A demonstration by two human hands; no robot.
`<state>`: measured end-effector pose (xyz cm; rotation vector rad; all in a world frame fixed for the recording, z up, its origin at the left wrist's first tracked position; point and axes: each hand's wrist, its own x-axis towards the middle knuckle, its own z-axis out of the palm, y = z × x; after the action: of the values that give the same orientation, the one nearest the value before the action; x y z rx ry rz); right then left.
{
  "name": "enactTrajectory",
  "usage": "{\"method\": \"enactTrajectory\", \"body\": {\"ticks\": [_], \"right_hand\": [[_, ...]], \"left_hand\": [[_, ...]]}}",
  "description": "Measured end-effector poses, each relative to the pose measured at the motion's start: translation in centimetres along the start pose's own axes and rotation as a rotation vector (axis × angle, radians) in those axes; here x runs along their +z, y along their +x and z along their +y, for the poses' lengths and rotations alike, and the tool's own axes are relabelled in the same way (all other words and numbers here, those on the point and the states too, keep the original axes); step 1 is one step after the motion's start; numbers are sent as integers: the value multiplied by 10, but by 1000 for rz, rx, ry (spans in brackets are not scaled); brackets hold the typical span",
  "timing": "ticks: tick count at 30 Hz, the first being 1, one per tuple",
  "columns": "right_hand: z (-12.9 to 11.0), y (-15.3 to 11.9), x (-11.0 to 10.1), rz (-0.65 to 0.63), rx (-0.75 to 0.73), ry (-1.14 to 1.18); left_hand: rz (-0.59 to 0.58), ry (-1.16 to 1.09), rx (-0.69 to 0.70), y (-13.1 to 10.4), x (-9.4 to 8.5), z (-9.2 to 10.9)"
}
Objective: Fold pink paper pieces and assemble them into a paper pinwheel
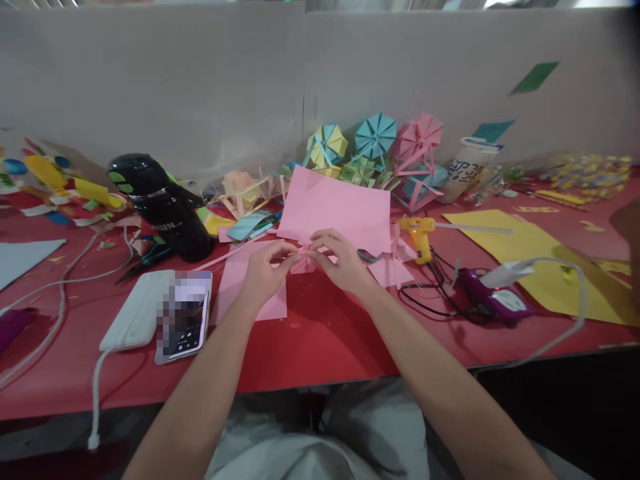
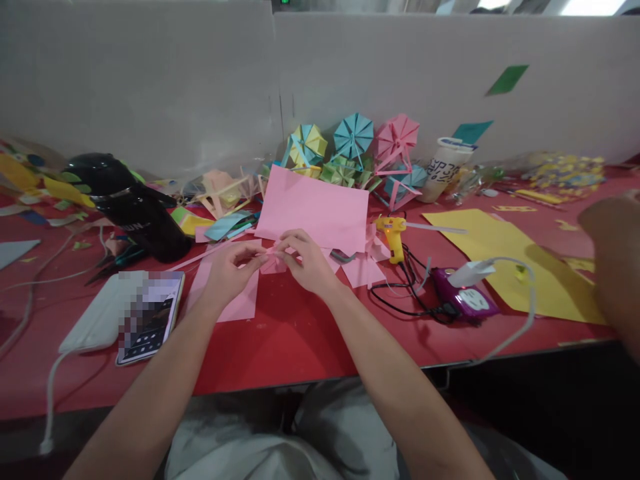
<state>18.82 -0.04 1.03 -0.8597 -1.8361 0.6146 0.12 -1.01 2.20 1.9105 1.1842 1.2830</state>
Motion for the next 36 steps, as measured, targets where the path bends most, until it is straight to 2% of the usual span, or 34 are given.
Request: {"method": "enactTrajectory", "body": {"ticks": [7,15,28,36], "right_hand": [[0,0,3,-19,105,97],[-2,1,-2,7,88,27],[-6,0,-2,7,54,24],[-5,1,0,-12,123,44]], "left_hand": [[58,-37,-34,1,0,1],[123,-163,-98,2,-2,-1],[106,-120,-50,2,-1,-2],[117,5,32,1,1,-1]]}}
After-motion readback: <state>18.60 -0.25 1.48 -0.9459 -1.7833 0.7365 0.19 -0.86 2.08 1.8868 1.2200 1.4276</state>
